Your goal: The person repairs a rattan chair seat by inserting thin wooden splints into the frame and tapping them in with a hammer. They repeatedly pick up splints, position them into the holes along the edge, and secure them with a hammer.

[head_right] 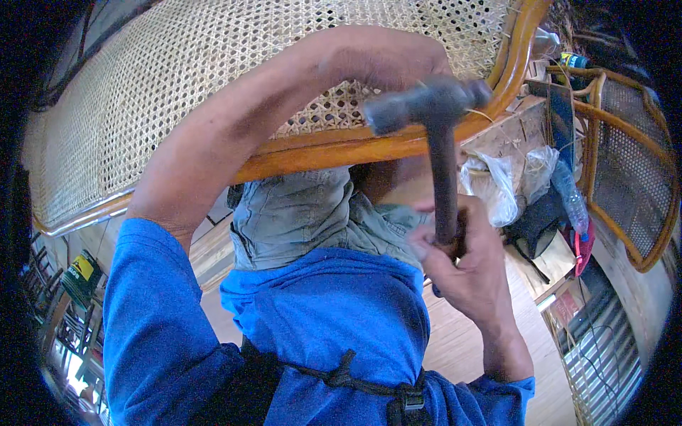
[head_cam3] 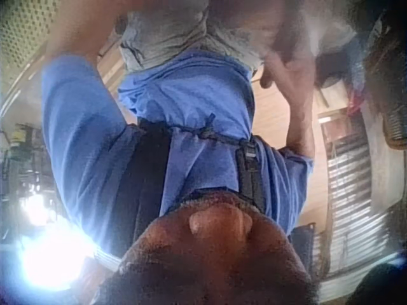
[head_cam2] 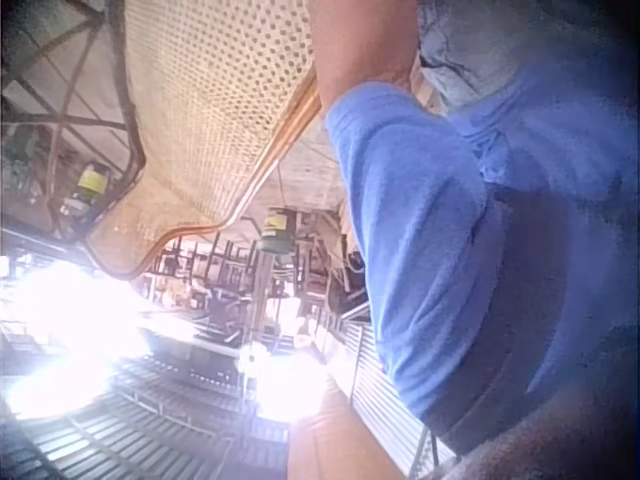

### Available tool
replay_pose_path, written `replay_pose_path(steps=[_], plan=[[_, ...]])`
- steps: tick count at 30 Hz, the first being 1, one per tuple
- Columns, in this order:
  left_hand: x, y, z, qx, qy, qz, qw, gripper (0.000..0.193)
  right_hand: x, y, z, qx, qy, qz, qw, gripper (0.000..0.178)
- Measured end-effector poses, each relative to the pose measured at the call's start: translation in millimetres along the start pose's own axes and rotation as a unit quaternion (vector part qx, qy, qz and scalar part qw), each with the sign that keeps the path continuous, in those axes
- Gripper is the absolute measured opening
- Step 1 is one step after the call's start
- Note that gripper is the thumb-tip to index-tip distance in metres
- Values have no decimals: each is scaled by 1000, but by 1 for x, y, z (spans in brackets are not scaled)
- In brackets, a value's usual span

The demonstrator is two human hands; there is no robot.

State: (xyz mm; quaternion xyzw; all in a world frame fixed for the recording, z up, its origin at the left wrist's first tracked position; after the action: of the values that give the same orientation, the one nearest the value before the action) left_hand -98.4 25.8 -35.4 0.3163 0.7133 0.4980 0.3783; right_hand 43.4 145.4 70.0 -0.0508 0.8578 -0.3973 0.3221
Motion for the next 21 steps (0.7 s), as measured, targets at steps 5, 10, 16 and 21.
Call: replay_pose_path(steps=[5,10,16,21], plan=[[-1,3,0,9,1,12,1000,24,3,6,-4,-77,-30,52,995,29],[4,-3,-1,0,29,116,993,21,3,-14,-1,-120,14,-29,992,29],[-3,2,0,-41,-8,-25,999,22,9,-15,2,-113,-49,44,991,27],[4,-4,-3,44,32,55,997,24,3,-13,1,-67,7,-1,998,25]])
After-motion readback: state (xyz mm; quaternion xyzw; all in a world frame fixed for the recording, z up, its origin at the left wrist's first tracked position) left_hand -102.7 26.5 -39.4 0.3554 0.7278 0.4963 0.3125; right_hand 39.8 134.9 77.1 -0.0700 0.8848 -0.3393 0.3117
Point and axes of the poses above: each hand's wrist, its own x-axis towards the middle knuckle, its own z-axis out of the palm, y = z × x, the point moved 5 cm from there along x, towards the middle knuckle, and after that the axes turned 9 degrees about -z, right-handed, at the moved point
